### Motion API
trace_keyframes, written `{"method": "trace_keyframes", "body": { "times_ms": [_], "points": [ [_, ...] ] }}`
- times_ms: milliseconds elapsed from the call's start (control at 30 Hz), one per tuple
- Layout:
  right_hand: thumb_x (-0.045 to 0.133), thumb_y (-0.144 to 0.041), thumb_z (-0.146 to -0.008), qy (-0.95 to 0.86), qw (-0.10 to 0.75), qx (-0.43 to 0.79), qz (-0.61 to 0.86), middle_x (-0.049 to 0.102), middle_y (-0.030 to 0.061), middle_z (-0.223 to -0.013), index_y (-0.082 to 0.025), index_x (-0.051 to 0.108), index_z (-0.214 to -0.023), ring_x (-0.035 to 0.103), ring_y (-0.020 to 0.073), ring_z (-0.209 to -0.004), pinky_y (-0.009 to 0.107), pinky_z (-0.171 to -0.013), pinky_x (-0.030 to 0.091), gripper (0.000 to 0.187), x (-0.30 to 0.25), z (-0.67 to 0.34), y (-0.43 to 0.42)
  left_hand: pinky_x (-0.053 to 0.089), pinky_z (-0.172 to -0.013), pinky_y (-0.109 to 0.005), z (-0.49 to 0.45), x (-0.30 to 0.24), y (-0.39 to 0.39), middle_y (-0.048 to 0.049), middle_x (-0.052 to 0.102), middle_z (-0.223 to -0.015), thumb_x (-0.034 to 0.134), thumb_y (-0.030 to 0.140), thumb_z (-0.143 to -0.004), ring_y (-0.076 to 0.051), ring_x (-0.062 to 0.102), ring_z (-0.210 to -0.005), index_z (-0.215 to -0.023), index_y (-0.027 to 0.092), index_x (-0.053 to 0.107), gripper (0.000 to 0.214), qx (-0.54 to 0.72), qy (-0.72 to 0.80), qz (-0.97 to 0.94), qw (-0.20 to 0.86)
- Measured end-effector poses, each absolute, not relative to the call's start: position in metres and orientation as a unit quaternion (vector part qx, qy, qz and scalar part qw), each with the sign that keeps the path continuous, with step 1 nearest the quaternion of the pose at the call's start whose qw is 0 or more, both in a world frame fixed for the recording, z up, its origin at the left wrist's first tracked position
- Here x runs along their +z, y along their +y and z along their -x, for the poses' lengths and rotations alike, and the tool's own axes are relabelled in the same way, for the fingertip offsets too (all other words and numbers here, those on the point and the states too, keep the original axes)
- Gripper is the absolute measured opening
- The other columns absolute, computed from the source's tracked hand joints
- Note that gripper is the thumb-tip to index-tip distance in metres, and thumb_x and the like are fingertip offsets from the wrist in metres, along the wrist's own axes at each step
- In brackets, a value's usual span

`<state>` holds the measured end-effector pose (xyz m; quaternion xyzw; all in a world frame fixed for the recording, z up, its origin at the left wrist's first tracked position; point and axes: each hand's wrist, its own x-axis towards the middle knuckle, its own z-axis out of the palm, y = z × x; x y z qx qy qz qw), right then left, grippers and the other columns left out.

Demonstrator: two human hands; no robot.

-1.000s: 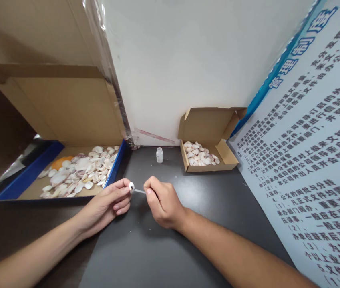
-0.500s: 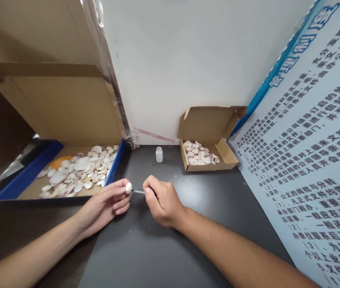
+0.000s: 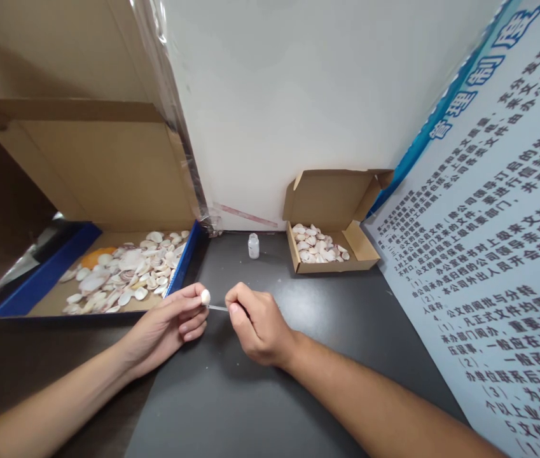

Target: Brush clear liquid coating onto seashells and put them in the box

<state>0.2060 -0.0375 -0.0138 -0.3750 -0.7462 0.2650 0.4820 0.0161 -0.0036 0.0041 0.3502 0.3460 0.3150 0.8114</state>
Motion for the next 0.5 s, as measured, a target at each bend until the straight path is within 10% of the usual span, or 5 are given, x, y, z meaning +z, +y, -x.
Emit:
{"method": "trace_keyframes", "body": {
  "times_ms": [500],
  "points": [
    [0.036, -0.018, -0.092, -0.743, 0.453, 0.24, 0.429, 0.04, -0.004, -0.063, -0.021, 0.04, -0.076, 0.038, 0.0109, -0.054, 0.024, -0.056, 0.031, 0.017, -0.0132, -0.2048, -0.037, 0.026, -0.048, -0.019, -0.0153, 0.0054, -0.0044, 0.0066, 0.031, -0.061, 0.062, 0.021, -0.084, -0.005, 0.023, -0.049, -0.079, 0.015, 0.055, 0.01, 0.319, 0.336, -0.351, 0.814]
  ]
}}
